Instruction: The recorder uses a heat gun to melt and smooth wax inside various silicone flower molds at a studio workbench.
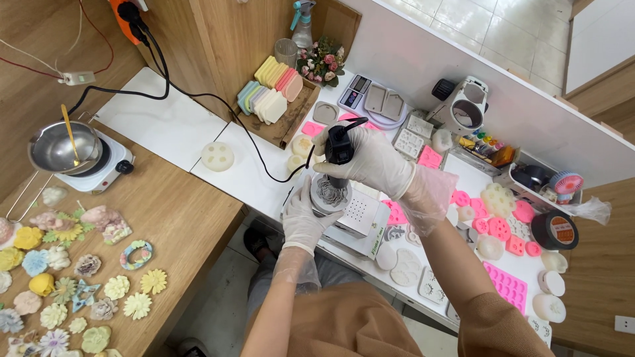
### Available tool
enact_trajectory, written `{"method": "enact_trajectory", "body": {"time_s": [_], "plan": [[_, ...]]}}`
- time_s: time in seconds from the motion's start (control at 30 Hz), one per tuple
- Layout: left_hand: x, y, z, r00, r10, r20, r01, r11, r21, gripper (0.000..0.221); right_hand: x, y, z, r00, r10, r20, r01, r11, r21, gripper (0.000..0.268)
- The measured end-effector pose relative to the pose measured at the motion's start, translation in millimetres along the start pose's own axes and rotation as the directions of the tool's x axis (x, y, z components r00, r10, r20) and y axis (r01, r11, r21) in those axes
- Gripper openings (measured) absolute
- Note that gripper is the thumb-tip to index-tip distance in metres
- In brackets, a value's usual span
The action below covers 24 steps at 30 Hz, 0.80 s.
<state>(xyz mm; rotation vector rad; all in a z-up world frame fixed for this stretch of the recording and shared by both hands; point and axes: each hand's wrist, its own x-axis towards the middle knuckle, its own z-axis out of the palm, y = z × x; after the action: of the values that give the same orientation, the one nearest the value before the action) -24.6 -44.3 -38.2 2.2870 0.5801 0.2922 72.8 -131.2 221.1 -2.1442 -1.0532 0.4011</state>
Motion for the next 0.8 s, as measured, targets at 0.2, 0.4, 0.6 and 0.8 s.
{"method": "enact_trajectory", "body": {"time_s": [0.2, 0.4, 0.6, 0.8], "plan": [[0.6, 0.3, -0.5, 1.0, -0.002, 0.001, 0.002, 1.0, -0.005, 0.132, -2.9, 2.9, 3.8, 1.0, 0.007, 0.018, -0.008, 0.999, 0.04, 0.039], [-0.5, 2.5, -4.6, 1.0, -0.004, 0.006, 0.004, 1.0, -0.005, 0.132, -3.2, 0.2, 2.7, 0.999, -0.022, 0.035, 0.019, 0.997, 0.069, 0.038], [-1.0, 1.8, -3.8, 1.0, 0.011, -0.015, -0.011, 1.0, -0.022, 0.131, -4.9, -0.1, 3.3, 0.999, 0.004, 0.045, -0.007, 0.997, 0.072, 0.037], [-1.3, 2.3, -3.9, 1.0, 0.01, -0.016, -0.01, 1.0, -0.025, 0.131, -6.2, -0.1, 4.1, 0.999, -0.013, 0.047, 0.009, 0.995, 0.098, 0.033]]}}
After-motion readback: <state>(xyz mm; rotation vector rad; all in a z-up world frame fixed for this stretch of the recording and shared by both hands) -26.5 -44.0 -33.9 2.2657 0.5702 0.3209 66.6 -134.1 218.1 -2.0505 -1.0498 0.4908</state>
